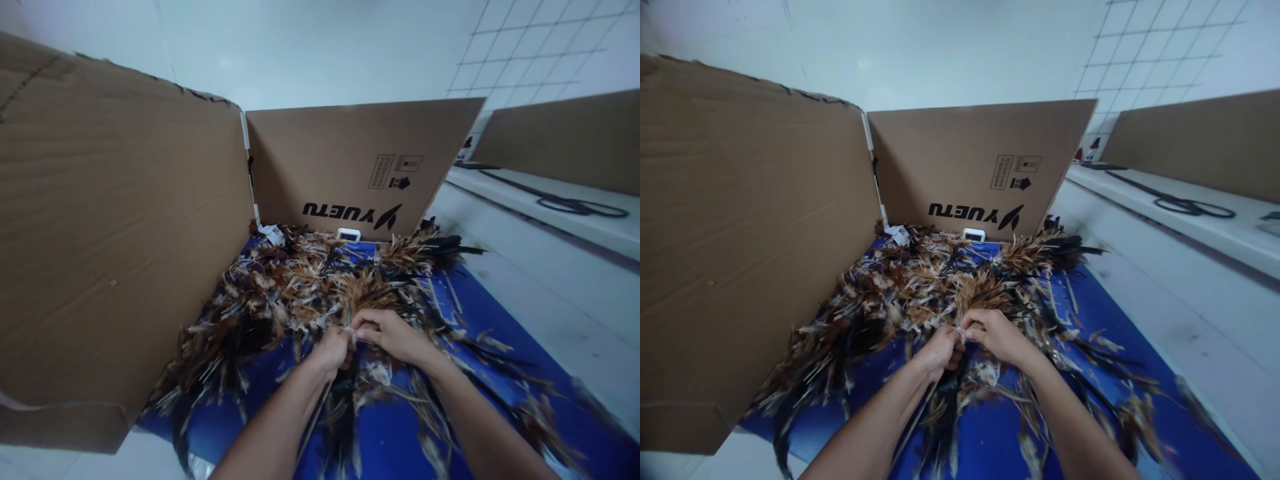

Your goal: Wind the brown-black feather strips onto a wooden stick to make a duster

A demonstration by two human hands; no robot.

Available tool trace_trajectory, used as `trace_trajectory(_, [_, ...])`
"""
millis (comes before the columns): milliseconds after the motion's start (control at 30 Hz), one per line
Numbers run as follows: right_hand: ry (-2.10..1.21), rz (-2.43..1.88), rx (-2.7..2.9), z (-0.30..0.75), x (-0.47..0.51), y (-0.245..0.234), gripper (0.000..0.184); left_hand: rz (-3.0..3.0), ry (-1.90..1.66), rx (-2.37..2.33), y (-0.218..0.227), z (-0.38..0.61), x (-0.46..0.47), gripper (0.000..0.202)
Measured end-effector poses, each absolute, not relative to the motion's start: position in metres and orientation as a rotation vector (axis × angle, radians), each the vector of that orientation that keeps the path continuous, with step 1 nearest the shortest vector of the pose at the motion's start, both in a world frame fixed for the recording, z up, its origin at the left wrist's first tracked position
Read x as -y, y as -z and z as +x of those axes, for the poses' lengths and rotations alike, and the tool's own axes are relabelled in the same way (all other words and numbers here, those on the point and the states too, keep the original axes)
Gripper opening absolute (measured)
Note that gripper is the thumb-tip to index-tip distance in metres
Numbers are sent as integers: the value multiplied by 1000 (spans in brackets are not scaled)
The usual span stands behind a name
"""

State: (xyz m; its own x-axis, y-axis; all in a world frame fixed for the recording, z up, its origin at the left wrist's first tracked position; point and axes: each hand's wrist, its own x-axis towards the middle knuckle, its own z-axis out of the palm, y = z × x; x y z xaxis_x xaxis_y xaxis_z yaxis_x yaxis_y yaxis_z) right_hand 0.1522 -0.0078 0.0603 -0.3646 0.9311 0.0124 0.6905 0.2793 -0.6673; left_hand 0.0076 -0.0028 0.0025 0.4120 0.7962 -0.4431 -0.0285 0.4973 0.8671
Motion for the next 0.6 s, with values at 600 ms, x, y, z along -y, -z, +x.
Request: trace_trajectory(600, [-594,-1540,1946,146,8,-52,5,923,-676,-1060,-7,9,7,10])
